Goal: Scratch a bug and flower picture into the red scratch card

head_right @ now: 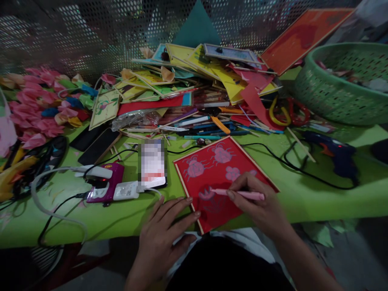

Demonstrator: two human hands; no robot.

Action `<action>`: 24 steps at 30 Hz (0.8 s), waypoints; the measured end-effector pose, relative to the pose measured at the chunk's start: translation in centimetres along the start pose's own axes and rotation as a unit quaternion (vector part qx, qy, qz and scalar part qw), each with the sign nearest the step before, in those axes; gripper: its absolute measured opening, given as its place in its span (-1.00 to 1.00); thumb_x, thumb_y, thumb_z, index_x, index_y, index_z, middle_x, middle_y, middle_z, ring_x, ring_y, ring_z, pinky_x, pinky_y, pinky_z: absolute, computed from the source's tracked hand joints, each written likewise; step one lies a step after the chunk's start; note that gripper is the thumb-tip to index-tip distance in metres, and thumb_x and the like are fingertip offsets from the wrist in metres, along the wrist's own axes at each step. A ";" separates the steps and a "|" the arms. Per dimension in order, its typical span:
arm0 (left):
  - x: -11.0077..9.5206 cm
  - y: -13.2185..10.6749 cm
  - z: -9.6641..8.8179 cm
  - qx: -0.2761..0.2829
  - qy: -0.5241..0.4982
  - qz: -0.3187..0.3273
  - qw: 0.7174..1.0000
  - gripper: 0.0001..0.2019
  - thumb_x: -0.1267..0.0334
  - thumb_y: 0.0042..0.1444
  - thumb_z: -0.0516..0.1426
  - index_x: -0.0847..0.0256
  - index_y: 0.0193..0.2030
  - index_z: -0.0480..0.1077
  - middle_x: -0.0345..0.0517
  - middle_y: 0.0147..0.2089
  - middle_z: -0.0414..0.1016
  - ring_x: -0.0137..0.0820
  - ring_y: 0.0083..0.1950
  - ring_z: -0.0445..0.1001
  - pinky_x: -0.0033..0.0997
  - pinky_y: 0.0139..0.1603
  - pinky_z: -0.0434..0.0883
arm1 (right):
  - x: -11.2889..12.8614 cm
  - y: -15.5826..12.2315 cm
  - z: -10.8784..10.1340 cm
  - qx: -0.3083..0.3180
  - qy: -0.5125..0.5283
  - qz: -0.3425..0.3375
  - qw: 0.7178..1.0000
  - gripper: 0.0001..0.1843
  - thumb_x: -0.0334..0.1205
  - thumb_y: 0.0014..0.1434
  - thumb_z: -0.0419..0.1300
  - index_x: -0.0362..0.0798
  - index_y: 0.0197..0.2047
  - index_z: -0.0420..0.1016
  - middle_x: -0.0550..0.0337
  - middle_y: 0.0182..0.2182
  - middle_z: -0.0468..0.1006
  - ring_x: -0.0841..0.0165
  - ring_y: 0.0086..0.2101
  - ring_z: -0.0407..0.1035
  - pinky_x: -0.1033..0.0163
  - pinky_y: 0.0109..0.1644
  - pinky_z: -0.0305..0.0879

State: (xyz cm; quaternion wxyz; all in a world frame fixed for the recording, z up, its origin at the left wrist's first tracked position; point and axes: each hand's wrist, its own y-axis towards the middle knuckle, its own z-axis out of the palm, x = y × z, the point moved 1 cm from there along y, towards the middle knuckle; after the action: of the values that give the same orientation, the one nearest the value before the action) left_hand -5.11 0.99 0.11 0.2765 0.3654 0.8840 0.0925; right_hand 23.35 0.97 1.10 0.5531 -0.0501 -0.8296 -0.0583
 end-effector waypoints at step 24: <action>-0.1 0.0 -0.1 -0.001 -0.003 -0.003 1.000 -0.66 0.05 0.42 0.17 -0.13 0.28 0.48 -0.33 0.42 0.45 -0.34 0.37 0.42 -0.17 0.59 0.01 | 1.4 -0.2 0.4 -0.041 0.038 0.054 0.997 -0.61 0.15 0.13 0.47 0.06 -0.45 0.54 0.26 -0.49 0.48 0.31 -0.45 0.33 0.19 -0.37 0.21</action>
State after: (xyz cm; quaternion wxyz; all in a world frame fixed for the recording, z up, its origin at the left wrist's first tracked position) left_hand -5.11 0.95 0.22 0.2793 0.3632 0.8841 0.0913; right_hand 22.41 0.91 2.20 0.5841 -0.1151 -0.8009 -0.0647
